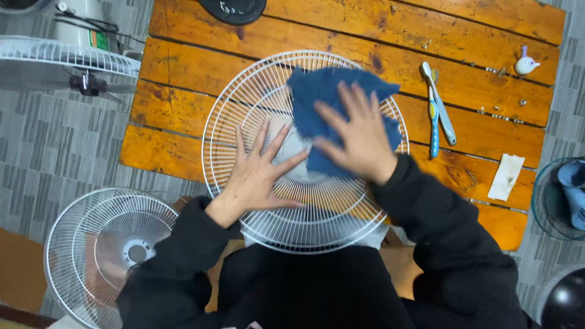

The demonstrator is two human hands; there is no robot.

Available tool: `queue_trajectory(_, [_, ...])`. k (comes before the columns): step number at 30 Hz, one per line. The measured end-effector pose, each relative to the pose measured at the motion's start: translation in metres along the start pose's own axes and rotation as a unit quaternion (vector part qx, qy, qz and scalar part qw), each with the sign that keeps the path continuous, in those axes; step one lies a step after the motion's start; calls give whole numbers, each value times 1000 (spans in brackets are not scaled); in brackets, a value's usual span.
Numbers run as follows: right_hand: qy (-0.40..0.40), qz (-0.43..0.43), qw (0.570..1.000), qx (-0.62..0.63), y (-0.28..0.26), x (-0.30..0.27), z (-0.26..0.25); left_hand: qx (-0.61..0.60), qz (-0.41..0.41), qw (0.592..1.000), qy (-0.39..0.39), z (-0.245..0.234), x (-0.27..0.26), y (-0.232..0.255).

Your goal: Cleaning a fan grill by wiping it thoroughly with a cloth

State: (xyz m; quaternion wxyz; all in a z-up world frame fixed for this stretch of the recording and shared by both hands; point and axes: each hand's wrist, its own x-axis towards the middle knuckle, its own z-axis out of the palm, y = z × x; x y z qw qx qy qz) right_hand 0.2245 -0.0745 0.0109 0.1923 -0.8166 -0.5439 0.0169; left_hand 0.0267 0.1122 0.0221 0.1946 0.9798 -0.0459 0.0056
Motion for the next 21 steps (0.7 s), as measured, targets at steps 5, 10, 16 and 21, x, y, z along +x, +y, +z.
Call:
queue_trajectory(5, [10,66,998,9,75,33,7,43,-38,998,25,20,14,12])
queue_trajectory(10, [46,77,995,-48,64,28,26,-3,-92,994,55,17,20,31])
queue_trajectory(16, [-5,-63,998,-32,-25,-43,-8,29,-94,995,30,26,12,27])
queue_trajectory(21, [29,-6,999,-34,56,-6,-3,29,-102,993,44,22,25,39])
